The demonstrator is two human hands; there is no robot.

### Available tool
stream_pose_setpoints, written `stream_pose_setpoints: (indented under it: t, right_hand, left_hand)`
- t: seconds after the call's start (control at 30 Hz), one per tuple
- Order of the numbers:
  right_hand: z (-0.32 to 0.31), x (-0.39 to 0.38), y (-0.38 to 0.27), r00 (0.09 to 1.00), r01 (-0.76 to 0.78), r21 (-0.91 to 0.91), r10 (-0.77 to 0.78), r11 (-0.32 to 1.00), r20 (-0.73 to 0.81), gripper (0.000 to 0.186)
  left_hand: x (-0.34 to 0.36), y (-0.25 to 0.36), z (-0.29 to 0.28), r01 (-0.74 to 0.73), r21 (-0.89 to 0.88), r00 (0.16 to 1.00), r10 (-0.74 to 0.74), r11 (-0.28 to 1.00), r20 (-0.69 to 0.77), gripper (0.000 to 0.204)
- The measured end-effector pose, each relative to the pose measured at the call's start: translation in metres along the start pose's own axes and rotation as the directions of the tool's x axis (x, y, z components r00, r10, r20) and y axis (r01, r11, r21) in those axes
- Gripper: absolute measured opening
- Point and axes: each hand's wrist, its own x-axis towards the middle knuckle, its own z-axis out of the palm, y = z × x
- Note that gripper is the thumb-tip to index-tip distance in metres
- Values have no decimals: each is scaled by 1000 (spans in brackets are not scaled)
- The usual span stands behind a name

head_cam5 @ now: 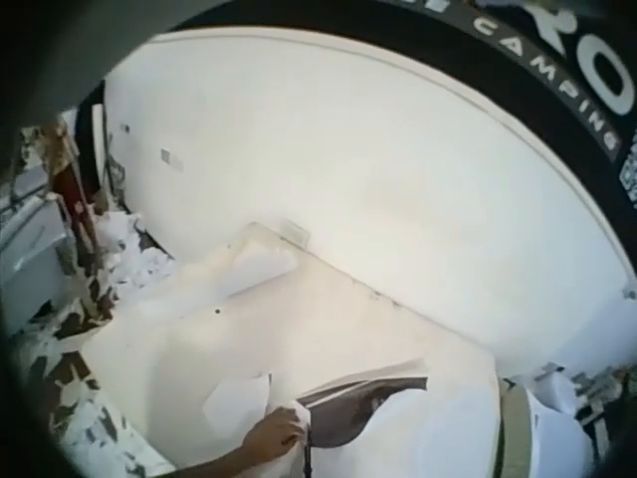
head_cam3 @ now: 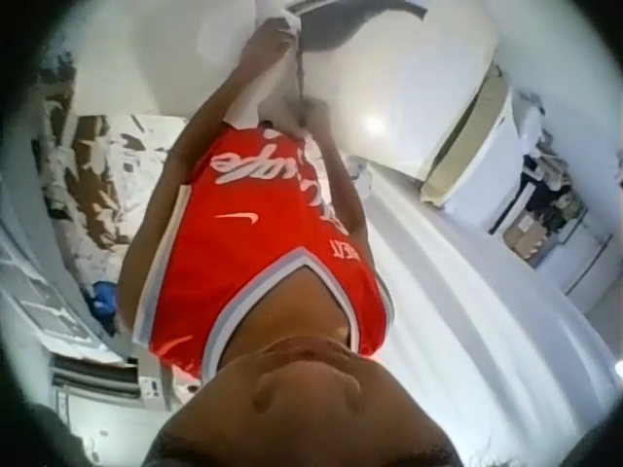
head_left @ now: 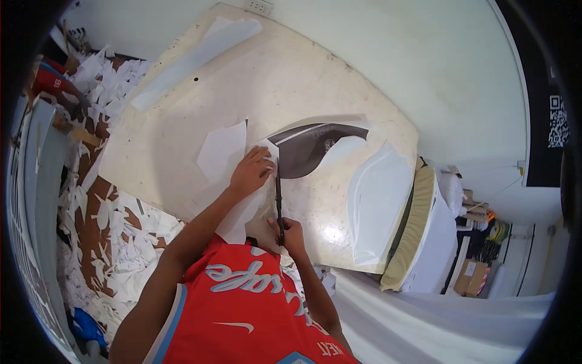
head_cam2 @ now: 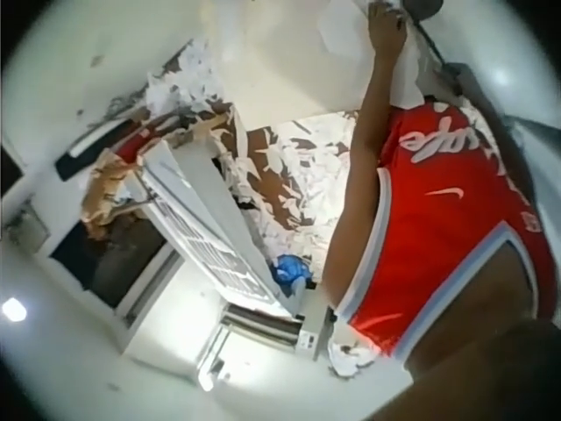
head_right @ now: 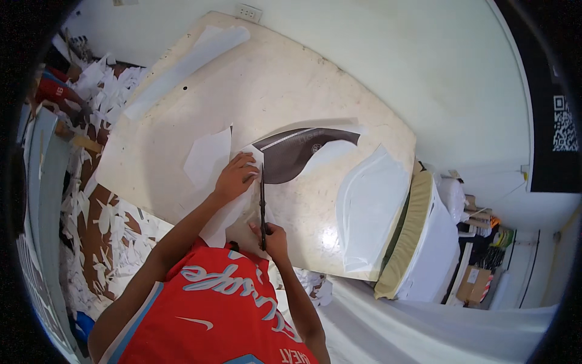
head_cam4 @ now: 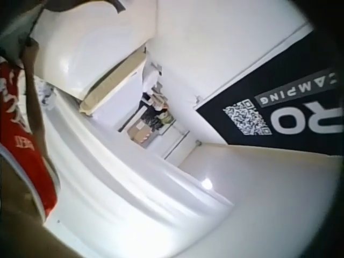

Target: Cutting out garment patterns from a large sheet of fabric using scissors.

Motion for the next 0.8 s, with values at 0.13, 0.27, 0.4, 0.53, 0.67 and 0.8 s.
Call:
stream_pose_setpoints:
  t: [0.13,0.27,0.4,0.53,0.67,0.8]
  right_hand:
    - [-5,17,-7,999,48,-14,-47,999,12,47]
    - [-12,22,-9,996,84,-42,-84,996,3,48]
    - [-38,27,-15,995,35,-25,-32,999,91,46]
    - [-72,46,-32,979,48,-59,-35,997,202,43]
    - [-97,71,-44,952,117,-176,-60,977,299,43]
    - [-113,86,-45,942,219,-321,-114,921,315,53]
  left_hand:
    - [2,-3,0,23,-27,999,-22,999,24,13]
    - [1,0,1,97,-61,995,-95,993,44,23]
    - [1,2,3,100,-8,991,-100,995,-86,33]
    - [1,0,2,101,5,995,-100,995,-29,40]
    - [3,4,2,120,4,993,-120,993,9,40]
    - [0,2,-1,125,-1,992,-125,992,3,39]
